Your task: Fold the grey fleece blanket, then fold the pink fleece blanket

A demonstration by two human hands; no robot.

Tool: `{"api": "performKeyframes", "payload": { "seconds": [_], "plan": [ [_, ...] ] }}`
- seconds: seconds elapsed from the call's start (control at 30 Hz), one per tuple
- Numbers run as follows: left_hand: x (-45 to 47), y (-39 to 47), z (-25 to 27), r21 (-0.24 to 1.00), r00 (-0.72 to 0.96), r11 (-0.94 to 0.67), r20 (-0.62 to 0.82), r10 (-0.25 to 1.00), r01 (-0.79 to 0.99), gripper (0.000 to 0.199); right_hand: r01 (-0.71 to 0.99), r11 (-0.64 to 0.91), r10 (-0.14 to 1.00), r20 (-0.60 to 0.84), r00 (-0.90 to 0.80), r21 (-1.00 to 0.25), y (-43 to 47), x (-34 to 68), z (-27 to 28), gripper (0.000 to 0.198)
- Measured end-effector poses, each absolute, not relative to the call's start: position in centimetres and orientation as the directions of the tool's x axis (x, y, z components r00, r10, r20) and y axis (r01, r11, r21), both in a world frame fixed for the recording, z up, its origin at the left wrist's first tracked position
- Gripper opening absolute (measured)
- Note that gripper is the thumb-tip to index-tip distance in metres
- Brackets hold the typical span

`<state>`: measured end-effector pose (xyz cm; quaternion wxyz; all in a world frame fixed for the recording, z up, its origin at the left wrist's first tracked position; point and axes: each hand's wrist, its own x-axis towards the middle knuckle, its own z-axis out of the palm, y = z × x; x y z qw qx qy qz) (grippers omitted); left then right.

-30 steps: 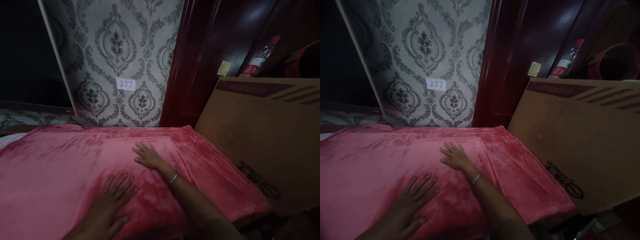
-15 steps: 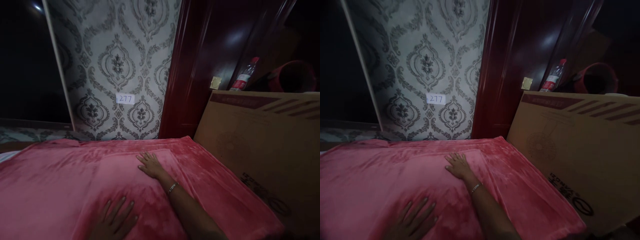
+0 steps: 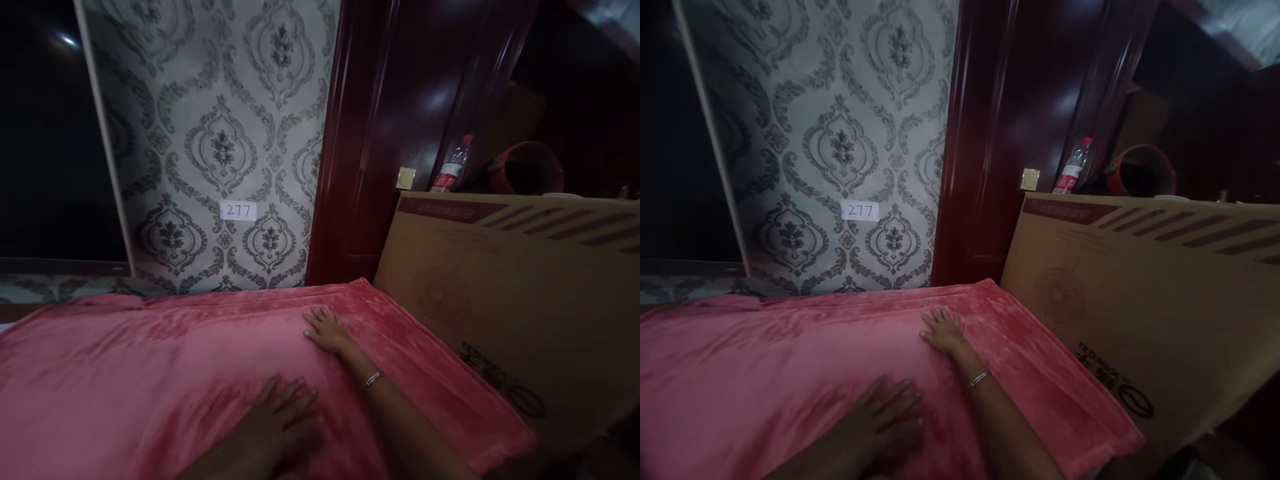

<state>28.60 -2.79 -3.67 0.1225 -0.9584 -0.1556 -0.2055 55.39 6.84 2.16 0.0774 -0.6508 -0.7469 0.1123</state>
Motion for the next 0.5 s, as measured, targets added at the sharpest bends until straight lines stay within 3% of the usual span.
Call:
{"api": "performKeyframes", "payload": {
  "seconds": [0.1, 0.2, 0.33, 0.5],
  "plan": [
    [31.9, -1.8, -4.0, -0.302, 0.911, -0.934, 0.41, 0.052, 0.19, 0.065, 0.942, 0.116, 0.991, -0.021, -0.129, -0.314, 6.6, 55.6, 0.8, 0.065],
    [33.0, -1.3, -5.4, -0.462, 0.888, -0.87, 0.455, -0.066, 0.172, 0.059, 0.926, 0.123, 0.992, 0.015, -0.126, -0.357, 6.7, 55.8, -0.2, 0.064],
    [32.9, -1.9, -5.4, -0.558, 0.863, -0.808, 0.487, -0.133, 0.191, 0.056, 0.918, 0.112, 0.994, 0.034, -0.107, -0.38, 7.2, 56.2, -0.9, 0.062],
    [32.9, -2.6, -3.5, -0.608, 0.881, -0.786, 0.427, -0.201, 0.115, 0.05, 0.904, 0.114, 0.993, 0.059, -0.098, -0.411, 7.7, 56.4, -1.8, 0.061]
  ]
}}
